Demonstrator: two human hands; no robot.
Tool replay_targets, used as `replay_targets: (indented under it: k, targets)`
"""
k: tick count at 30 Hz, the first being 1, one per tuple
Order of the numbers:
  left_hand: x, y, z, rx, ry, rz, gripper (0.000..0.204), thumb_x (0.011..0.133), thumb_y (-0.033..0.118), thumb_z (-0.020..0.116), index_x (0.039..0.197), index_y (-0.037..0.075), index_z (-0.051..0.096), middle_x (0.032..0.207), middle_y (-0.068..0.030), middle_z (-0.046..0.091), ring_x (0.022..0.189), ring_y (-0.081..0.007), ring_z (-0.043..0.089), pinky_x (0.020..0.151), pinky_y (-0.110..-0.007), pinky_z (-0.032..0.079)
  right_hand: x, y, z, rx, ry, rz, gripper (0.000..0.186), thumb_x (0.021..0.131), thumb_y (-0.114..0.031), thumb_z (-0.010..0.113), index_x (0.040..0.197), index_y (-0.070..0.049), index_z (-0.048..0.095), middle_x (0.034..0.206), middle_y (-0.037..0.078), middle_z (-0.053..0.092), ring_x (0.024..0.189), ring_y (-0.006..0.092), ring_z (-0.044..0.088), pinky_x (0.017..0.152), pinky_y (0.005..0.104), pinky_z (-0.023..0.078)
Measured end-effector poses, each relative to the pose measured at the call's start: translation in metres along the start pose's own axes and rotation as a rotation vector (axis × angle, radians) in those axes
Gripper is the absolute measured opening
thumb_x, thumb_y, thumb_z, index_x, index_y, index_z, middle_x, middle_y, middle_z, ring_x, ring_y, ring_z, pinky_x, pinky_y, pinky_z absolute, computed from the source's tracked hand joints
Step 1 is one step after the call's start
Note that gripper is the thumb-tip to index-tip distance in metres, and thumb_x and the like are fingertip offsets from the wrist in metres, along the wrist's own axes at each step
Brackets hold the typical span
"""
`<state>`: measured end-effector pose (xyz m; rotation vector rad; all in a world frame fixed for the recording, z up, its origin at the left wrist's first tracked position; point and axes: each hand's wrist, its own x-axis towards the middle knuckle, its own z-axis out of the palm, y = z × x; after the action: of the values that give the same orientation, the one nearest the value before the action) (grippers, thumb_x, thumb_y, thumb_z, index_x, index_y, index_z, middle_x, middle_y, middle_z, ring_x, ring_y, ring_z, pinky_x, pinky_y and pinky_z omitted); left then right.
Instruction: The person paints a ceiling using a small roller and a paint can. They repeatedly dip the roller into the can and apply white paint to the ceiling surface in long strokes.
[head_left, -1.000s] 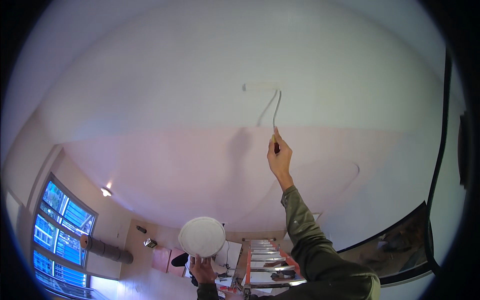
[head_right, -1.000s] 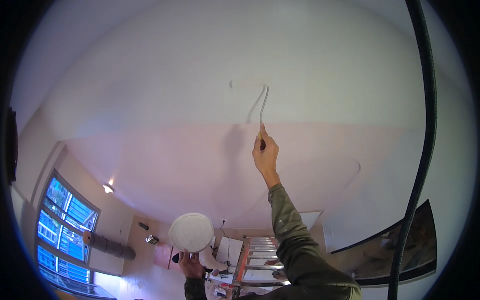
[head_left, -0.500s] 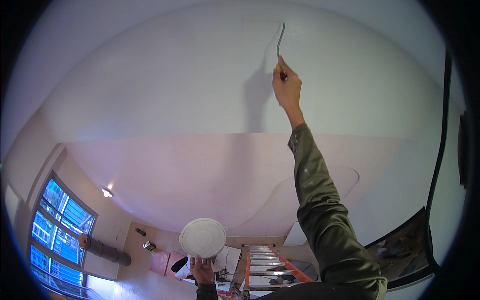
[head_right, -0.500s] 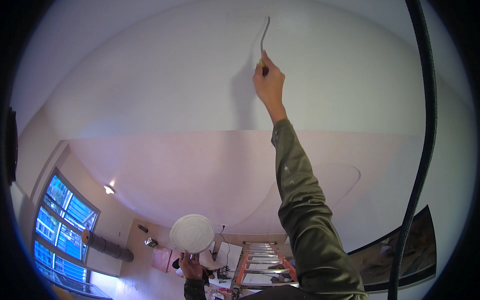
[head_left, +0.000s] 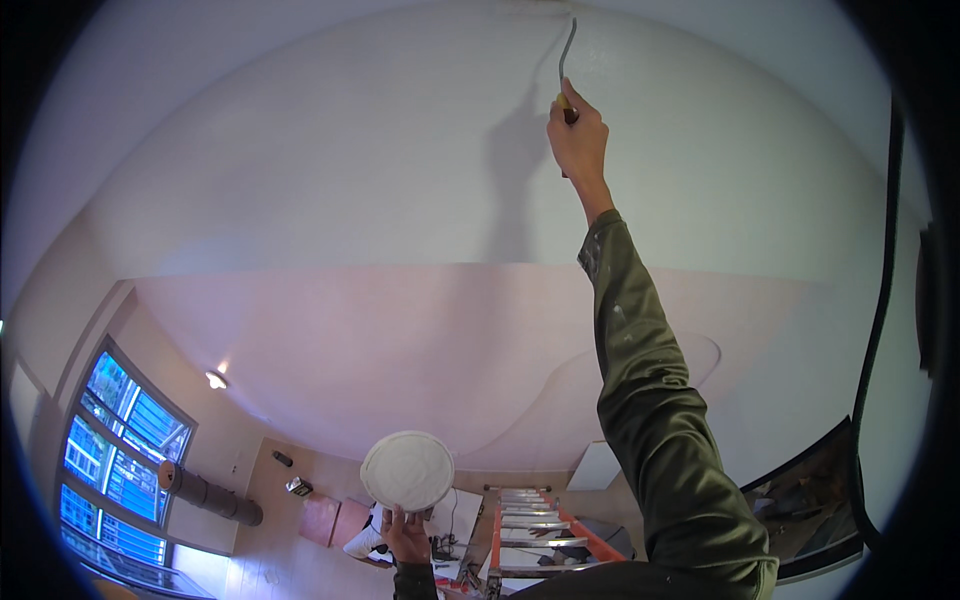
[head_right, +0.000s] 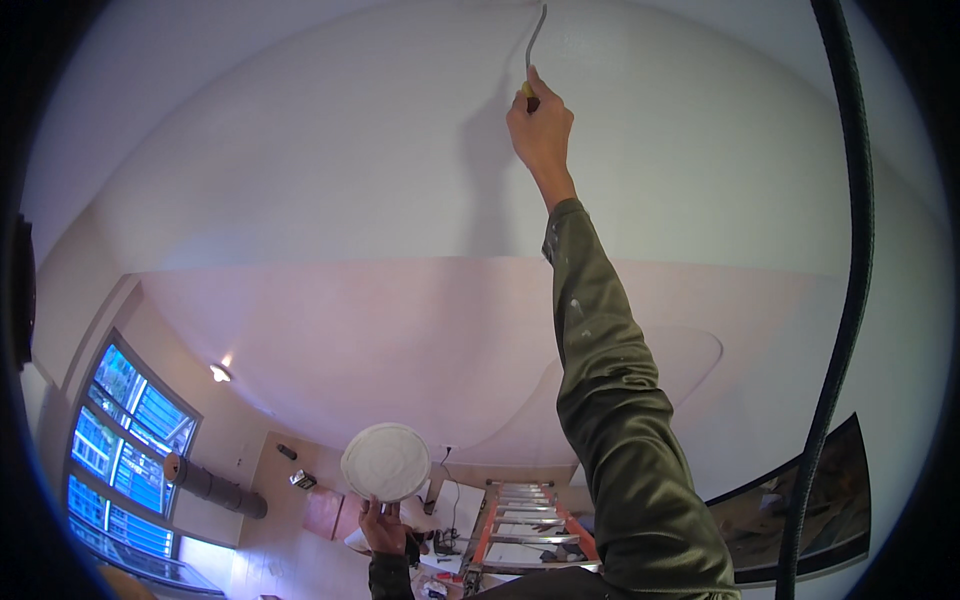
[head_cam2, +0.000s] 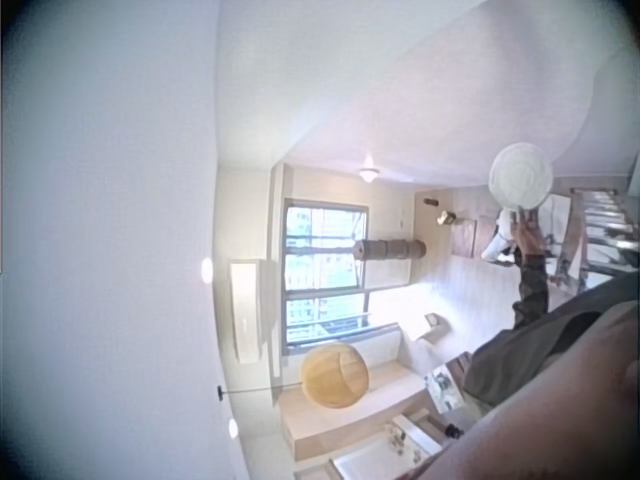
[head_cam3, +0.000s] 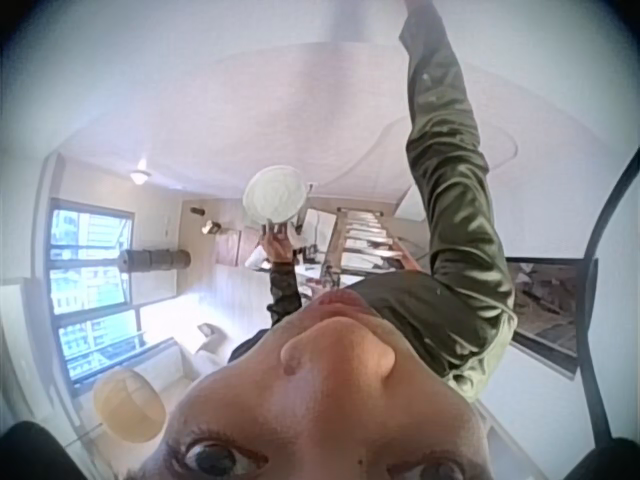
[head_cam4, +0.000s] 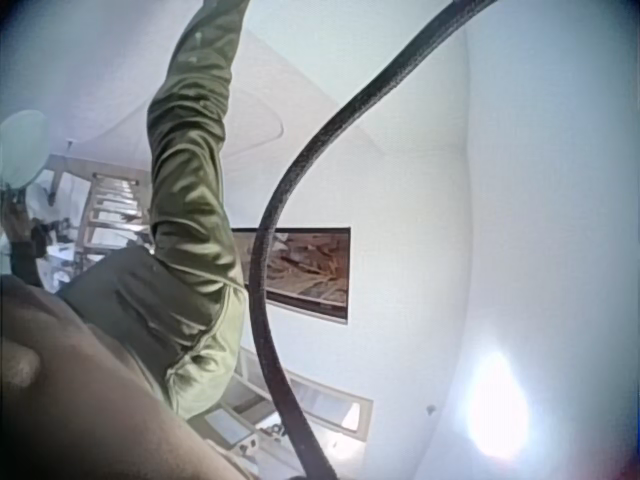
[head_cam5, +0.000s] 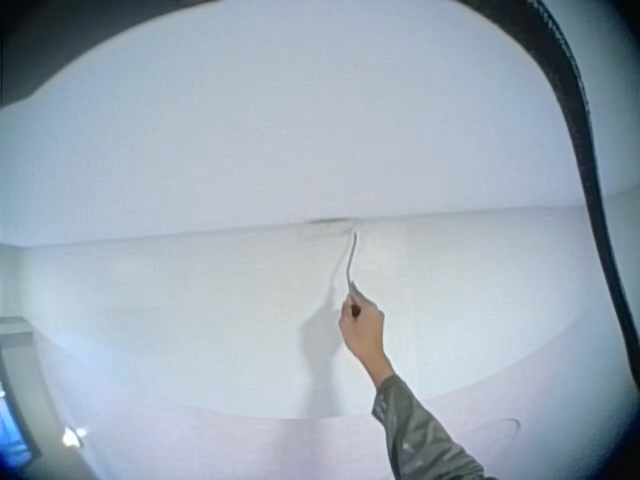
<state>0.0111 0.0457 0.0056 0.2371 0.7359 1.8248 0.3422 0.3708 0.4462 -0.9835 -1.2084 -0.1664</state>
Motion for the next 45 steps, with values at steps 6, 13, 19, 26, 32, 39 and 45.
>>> replay_targets:
  k: [6,13,19,26,32,39,45]
  targets:
    - [0.0,0.002,-0.001,0.0,-0.011,0.003,0.04,0.096,0.006,0.059,0.135,0.003,0.048,0.13,-0.0161,0.059,0.115,-0.0309,0.062,0.095,-0.044,0.054,0.0,0.0,0.003,0.022,0.01,-0.009,0.048,0.092,-0.015,0.057,0.14,-0.006,0.056,0.067,0.004,0.062,0.055,0.0105,0.052,0.059,0.0288,0.047]
    - [0.001,0.002,-0.007,-0.008,-0.02,-0.011,0.04,0.096,0.007,0.058,0.135,0.003,0.047,0.13,-0.0162,0.058,0.117,-0.0315,0.06,0.096,-0.045,0.053,-0.005,-0.004,0.003,0.045,0.027,0.007,0.048,0.092,-0.015,0.058,0.139,-0.005,0.056,0.066,0.004,0.061,0.056,0.0094,0.052,0.058,0.0278,0.047]
    - [-0.007,0.011,0.006,0.025,-0.008,-0.002,0.039,0.097,0.01,0.059,0.134,0.002,0.048,0.128,-0.0162,0.059,0.116,-0.0304,0.06,0.098,-0.045,0.052,-0.065,0.028,-0.007,0.013,0.018,0.003,0.045,0.094,-0.013,0.059,0.138,-0.004,0.057,0.065,0.002,0.055,0.059,0.0071,0.047,0.059,0.0251,0.045]
    - [-0.003,0.014,-0.003,0.028,-0.035,-0.02,0.039,0.097,0.009,0.058,0.133,0.002,0.048,0.126,-0.015,0.059,0.113,-0.0294,0.061,0.092,-0.041,0.054,-0.177,0.071,-0.019,0.029,-0.051,0.128,0.044,0.094,-0.005,0.056,0.138,0.0,0.055,0.064,0.01,0.053,0.057,0.0138,0.049,0.059,0.0279,0.045]
    - [-0.011,0.021,0.003,0.056,-0.062,-0.024,0.036,0.097,0.009,0.059,0.131,0.002,0.049,0.124,-0.015,0.059,0.109,-0.0291,0.062,0.089,-0.042,0.056,-0.271,0.102,-0.029,-0.081,-0.104,0.223,0.045,0.097,-0.006,0.057,0.141,-0.003,0.053,0.069,0.005,0.052,0.06,0.0108,0.045,0.059,0.0264,0.043]
    - [-0.013,0.019,-0.005,0.092,-0.045,-0.037,0.042,0.097,0.011,0.059,0.136,0.003,0.047,0.132,-0.0145,0.056,0.119,-0.0279,0.058,0.1,-0.039,0.051,-0.357,0.137,-0.055,-0.161,-0.179,0.302,0.046,0.093,-0.004,0.058,0.139,-0.002,0.055,0.067,0.011,0.055,0.059,0.0202,0.051,0.059,0.0344,0.045]
    - [-0.015,0.017,0.005,0.127,-0.072,-0.05,0.045,0.098,0.013,0.058,0.139,0.003,0.045,0.137,-0.0155,0.053,0.123,-0.0293,0.055,0.104,-0.041,0.049,-0.369,0.137,-0.092,-0.165,-0.11,0.27,0.048,0.091,-0.002,0.059,0.139,-0.003,0.055,0.067,0.012,0.056,0.058,0.0217,0.052,0.058,0.0358,0.045]
